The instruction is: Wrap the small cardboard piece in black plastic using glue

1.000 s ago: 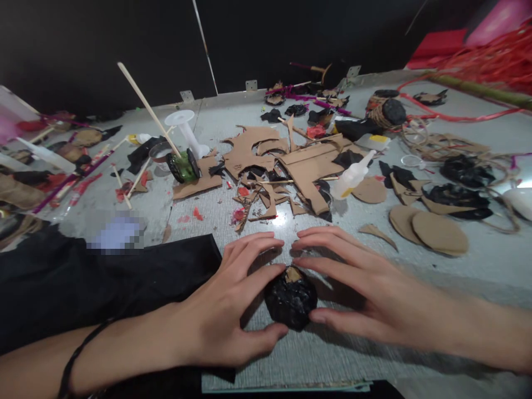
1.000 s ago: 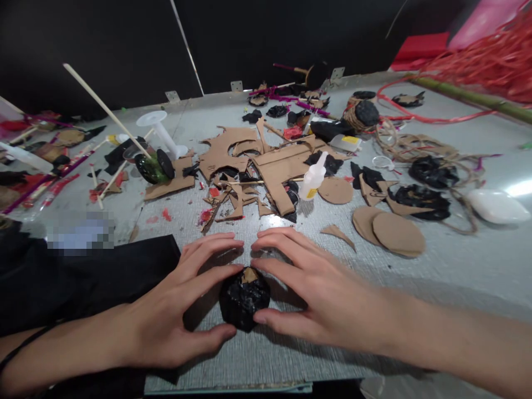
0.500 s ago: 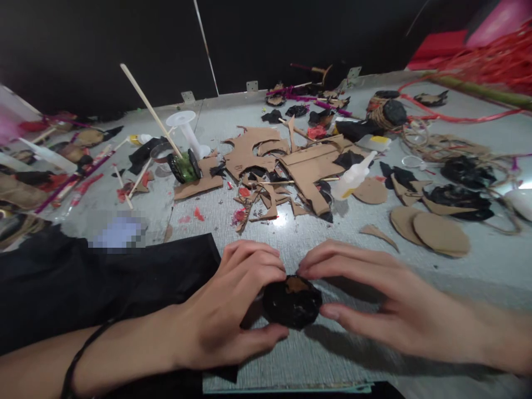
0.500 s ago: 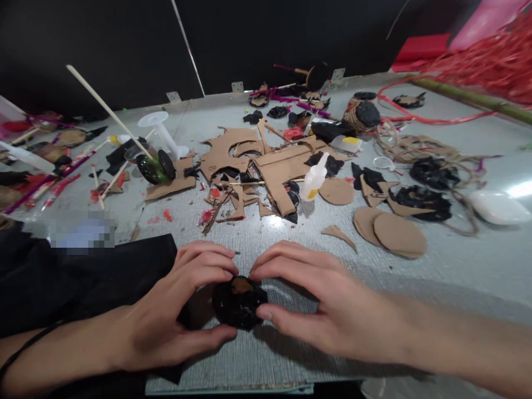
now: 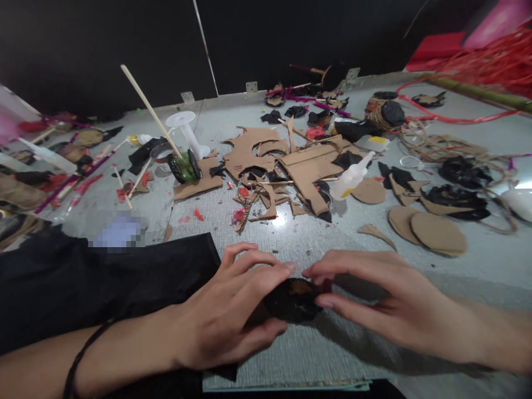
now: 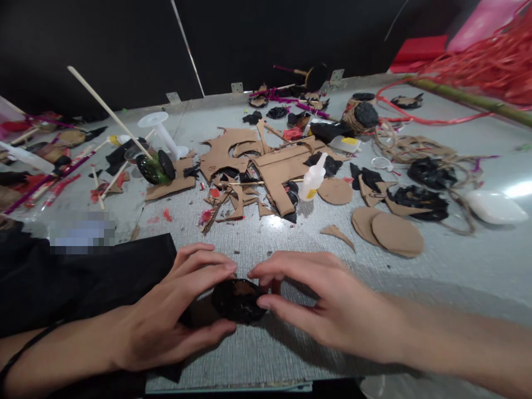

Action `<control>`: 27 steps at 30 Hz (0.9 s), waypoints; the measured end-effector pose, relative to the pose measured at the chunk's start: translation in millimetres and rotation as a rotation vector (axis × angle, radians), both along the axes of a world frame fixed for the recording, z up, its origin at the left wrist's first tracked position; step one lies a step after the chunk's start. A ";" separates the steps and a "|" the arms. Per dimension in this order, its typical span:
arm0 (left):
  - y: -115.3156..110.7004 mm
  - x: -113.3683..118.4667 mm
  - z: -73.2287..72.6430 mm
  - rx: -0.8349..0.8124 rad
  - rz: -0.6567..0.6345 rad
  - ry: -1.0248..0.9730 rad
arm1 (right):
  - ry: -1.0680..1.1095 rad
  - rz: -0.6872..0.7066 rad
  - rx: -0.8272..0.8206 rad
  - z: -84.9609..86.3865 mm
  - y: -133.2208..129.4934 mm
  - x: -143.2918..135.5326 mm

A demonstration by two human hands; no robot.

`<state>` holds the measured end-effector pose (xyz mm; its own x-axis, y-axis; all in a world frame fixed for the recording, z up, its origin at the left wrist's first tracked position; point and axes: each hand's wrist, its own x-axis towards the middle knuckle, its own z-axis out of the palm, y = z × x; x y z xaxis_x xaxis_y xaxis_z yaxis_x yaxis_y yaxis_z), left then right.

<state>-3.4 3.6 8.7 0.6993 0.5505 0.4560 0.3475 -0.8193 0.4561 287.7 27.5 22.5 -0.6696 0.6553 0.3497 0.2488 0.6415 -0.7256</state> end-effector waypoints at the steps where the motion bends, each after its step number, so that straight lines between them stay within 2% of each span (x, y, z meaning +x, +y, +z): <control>1: 0.0 0.4 0.1 0.003 -0.009 0.011 | 0.004 -0.004 0.014 -0.2 -0.1 0.1; 9: 1.5 0.2 1.1 0.016 -0.026 0.060 | 0.016 0.036 0.078 -2.5 2.6 2.0; 20: 2.7 0.0 3.2 0.056 0.025 0.097 | -0.045 0.064 0.271 3.1 4.7 2.9; 27: 2.4 0.6 4.8 0.078 0.039 0.103 | -0.049 0.051 0.340 -1.2 5.5 2.9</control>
<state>-2.9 6.0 13.5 0.7237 0.5434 0.4255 0.4212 -0.8361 0.3514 290.6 33.0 21.3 -0.7200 0.4718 0.5089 0.2392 0.8571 -0.4563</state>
